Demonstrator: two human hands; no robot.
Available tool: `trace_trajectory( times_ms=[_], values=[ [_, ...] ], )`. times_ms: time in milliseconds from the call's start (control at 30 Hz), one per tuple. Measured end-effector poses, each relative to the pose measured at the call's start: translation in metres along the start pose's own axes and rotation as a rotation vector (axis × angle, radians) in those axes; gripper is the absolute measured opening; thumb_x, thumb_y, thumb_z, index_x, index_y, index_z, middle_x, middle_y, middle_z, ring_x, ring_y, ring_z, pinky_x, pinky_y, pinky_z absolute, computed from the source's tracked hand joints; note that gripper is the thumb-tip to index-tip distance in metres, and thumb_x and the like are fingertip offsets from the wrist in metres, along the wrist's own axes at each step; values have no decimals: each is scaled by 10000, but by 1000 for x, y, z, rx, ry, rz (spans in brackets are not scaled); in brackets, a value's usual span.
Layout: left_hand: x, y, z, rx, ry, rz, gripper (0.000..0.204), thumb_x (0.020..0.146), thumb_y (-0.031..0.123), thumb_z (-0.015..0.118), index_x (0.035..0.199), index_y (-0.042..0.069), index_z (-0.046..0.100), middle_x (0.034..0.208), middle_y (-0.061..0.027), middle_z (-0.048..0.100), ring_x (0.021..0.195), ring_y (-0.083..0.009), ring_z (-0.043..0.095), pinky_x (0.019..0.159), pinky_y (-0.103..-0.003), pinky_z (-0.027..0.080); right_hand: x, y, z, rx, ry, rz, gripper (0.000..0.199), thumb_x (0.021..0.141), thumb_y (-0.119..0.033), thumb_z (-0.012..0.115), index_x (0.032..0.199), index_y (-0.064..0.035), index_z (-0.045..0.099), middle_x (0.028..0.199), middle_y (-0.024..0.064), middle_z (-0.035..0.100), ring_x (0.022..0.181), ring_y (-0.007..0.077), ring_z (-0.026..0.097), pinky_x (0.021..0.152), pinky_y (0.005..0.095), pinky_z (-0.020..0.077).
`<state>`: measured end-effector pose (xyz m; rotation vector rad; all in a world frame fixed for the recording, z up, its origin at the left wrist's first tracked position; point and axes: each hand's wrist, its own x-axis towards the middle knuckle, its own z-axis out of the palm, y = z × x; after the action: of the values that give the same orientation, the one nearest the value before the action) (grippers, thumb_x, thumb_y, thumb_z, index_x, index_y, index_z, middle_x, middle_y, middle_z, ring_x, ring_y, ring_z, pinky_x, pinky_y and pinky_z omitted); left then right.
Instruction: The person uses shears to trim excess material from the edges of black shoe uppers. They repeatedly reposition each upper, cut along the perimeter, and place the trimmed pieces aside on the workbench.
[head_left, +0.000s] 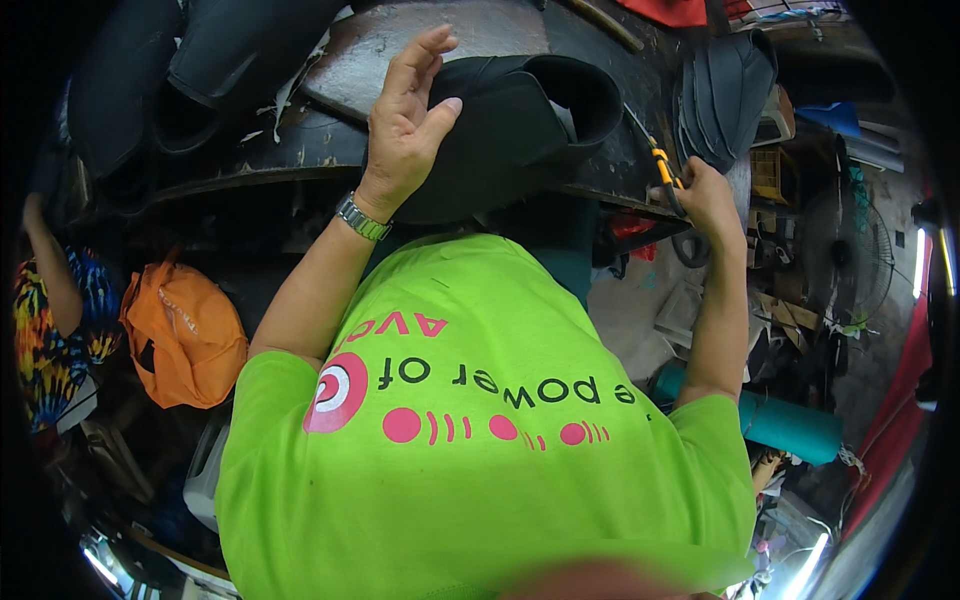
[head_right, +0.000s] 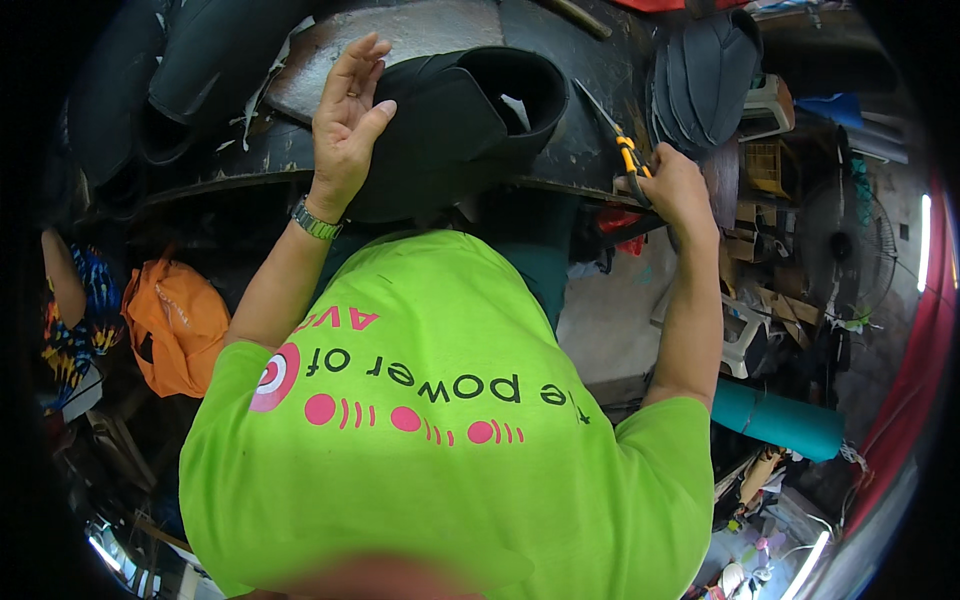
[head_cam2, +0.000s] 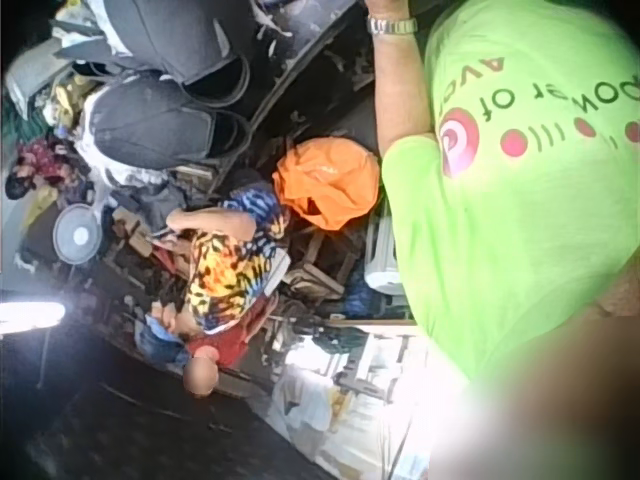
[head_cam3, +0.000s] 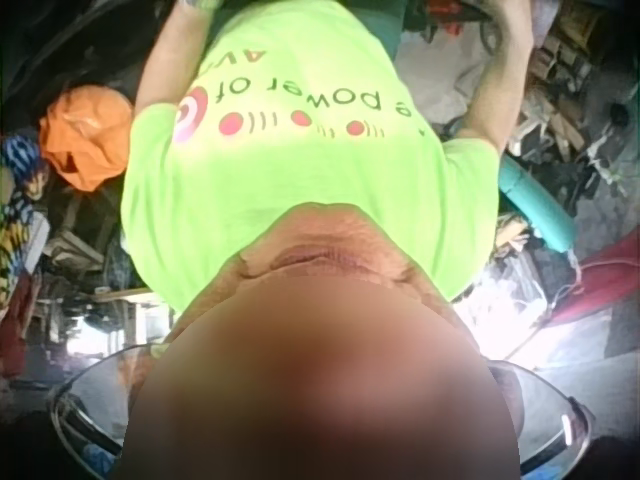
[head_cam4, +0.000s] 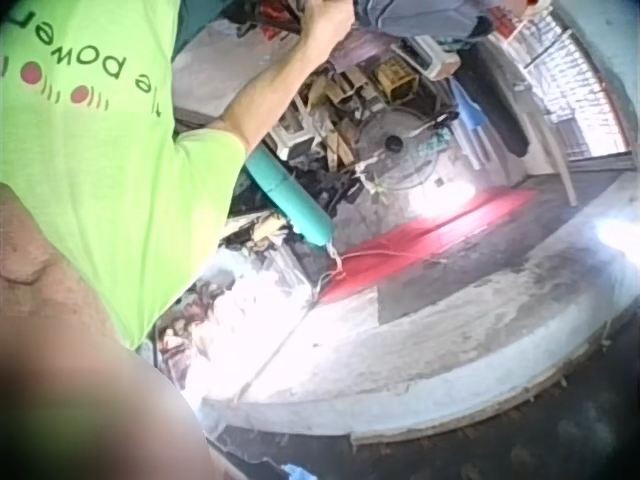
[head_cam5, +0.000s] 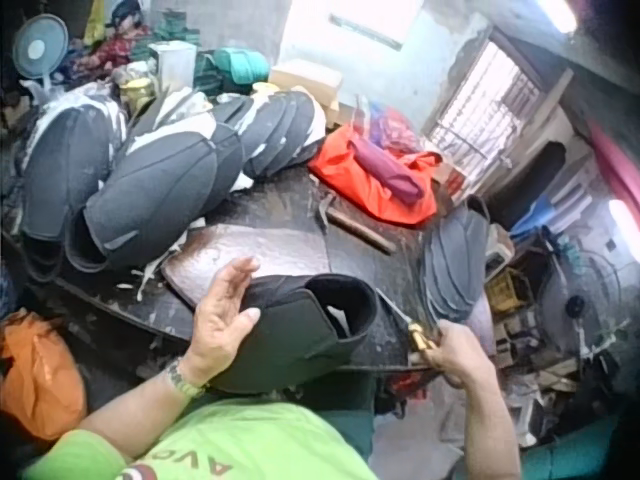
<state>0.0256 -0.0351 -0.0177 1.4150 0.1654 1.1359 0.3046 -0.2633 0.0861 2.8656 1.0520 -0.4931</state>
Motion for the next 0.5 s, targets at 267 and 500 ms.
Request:
trace_trajectory(
  times_ms=[267, 500],
  values=[
    [0, 0, -1, 22, 18, -17, 483, 858, -88, 583, 1330, 15, 555, 1390, -98, 493, 1358, -218, 452, 1192, -364, 303, 28, -18, -3, 191, -29, -194, 527, 694, -205, 894, 1089, 11, 620, 782, 85, 604, 733, 183, 598, 671, 327, 484],
    [4, 16, 12, 280, -28, -25, 434, 829, -22, 689, 1256, 21, 621, 1343, -129, 540, 1313, -256, 495, 1114, -353, 373, -10, -101, 32, 567, 142, -321, 508, 916, -307, 618, 1284, 27, 513, 947, 283, 676, 920, 421, 664, 812, 477, 505]
  ],
)
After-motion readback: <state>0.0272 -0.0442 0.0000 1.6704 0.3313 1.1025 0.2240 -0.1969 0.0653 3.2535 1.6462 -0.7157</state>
